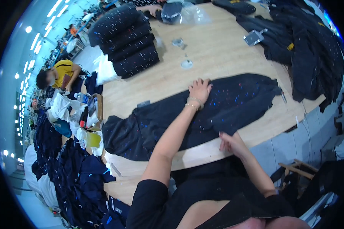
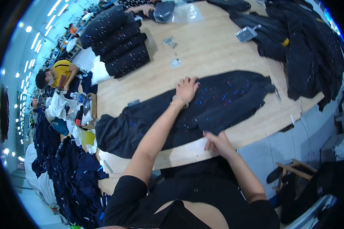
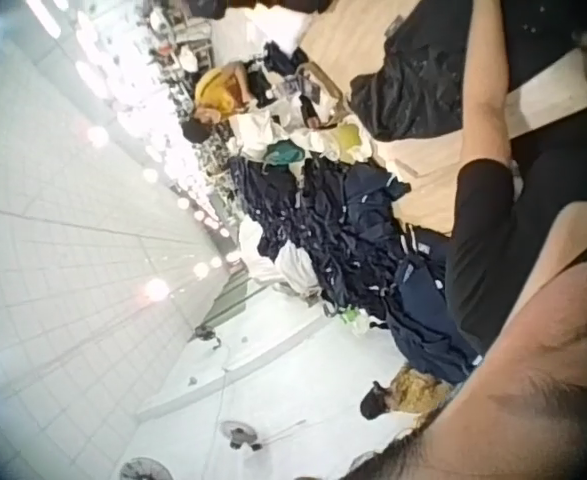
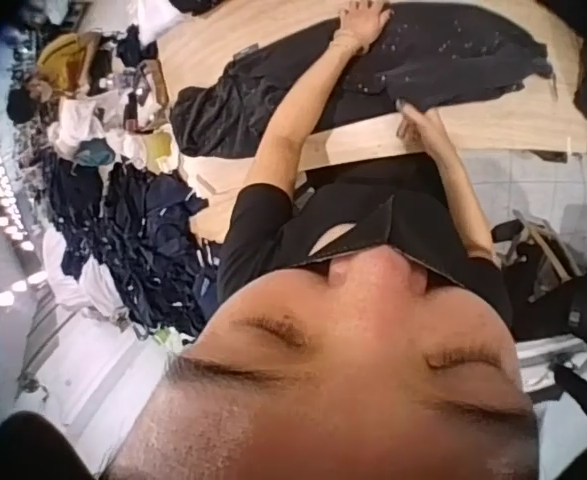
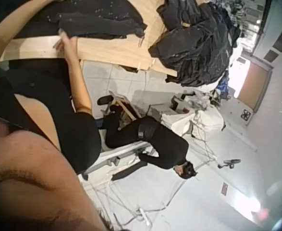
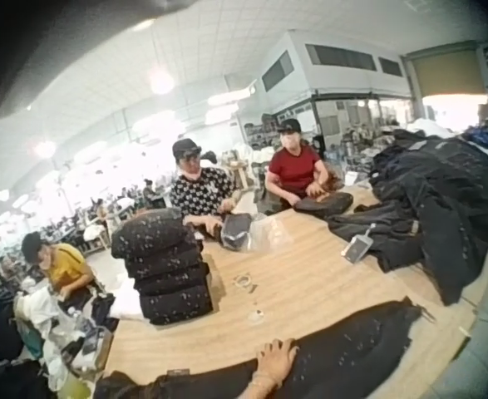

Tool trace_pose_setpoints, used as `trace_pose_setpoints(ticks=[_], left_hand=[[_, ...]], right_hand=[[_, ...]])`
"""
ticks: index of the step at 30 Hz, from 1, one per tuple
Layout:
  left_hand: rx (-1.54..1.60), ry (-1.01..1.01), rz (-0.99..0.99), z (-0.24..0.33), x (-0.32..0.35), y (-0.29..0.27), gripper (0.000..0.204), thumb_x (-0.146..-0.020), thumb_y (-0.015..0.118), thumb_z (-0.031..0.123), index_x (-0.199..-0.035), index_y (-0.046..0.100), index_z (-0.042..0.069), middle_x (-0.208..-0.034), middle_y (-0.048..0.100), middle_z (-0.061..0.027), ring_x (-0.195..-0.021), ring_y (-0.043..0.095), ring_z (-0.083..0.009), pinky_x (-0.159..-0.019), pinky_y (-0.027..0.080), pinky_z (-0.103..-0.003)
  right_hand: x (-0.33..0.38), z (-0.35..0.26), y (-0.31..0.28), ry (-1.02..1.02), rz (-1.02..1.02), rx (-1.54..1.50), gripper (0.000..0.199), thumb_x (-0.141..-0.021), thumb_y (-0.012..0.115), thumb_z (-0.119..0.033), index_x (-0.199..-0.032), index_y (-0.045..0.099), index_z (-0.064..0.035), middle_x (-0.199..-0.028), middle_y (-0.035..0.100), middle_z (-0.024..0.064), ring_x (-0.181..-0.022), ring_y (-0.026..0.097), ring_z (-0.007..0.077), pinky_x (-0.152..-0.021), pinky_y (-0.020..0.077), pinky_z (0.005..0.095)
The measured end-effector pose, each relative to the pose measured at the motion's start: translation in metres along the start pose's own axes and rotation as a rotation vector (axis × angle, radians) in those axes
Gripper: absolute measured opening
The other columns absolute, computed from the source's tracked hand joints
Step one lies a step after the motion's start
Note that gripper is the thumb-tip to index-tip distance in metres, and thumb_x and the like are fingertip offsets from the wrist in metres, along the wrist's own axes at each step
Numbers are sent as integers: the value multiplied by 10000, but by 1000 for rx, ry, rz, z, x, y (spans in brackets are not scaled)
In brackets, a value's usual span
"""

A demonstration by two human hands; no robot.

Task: Folding and inspecting black hoodies with paint splatter designs on a workbench in a garment factory.

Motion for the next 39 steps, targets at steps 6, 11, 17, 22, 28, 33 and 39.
trace_pose_setpoints(ticks=[6, 11, 17, 22, 28, 33, 39], left_hand=[[-19, -8, -38, 6, -7, -12, 386, -908, 504, 398, -1258, 504, 237, -1130, 525, -68, -1089, 469, -271, -886, 356, -494], [-21, 7, -22, 7, -5, -6, 437, -907, 505, 404, -1311, 465, 244, -1145, 526, -62, -1092, 471, -258, -882, 351, -480], [-232, -52, 131, 27, 19, -28, 487, -881, 539, 342, -1324, 442, 165, -1260, 469, -86, -1217, 407, -269, -979, 270, -582], [127, 308, 16, 137, 89, -37, 767, -731, 675, 450, -1369, 391, 134, -1417, 345, -105, -1352, 261, -306, -1025, 136, -689], [36, 386, -162, 162, 112, -10, 919, -659, 693, 567, -1431, 327, 229, -1499, 243, -100, -1388, 199, -326, -996, 136, -722], [14, 343, -207, 152, 114, -12, 976, -617, 710, 597, -1435, 322, 233, -1506, 227, -97, -1390, 193, -325, -1004, 115, -719], [24, 319, -240, 150, 115, -12, 1038, -570, 717, 643, -1441, 307, 254, -1516, 202, -87, -1401, 163, -314, -1012, 82, -716]], right_hand=[[30, 32, -24, 138, -32, -139, 239, -935, 549, -291, -781, 520, -111, -516, 464, -12, -398, 484, 104, -370, 298, 198], [49, 45, -19, 158, -110, -372, 230, -923, 554, -261, -867, 558, -38, -658, 541, 16, -424, 501, 116, -393, 353, 210], [73, 13, -71, 240, -163, -71, 263, -887, 548, -203, -1003, 628, 18, -912, 642, 63, -582, 595, 148, -500, 456, 227], [38, -76, -265, -344, 838, 555, 270, -876, 516, -235, -990, 664, -40, -853, 666, 21, -688, 567, 76, -596, 423, 213], [-63, -110, -396, 0, 795, 384, 303, -818, 655, -330, -871, 671, -32, -711, 614, 5, -568, 508, 90, -515, 360, 232], [-91, -127, -352, -8, 525, 316, 296, -840, 666, -338, -898, 673, -48, -737, 633, 1, -564, 517, 68, -512, 374, 224], [-62, -163, -333, -371, 291, -188, 256, -918, 585, -271, -1043, 637, -53, -915, 658, -4, -775, 602, 58, -686, 483, 204]])
Point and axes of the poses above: each hand's wrist, its own x-axis away from the middle knuckle, its own y-axis out of the palm, z = x × y, the point moved 7 cm from there along -x, towards the middle knuckle
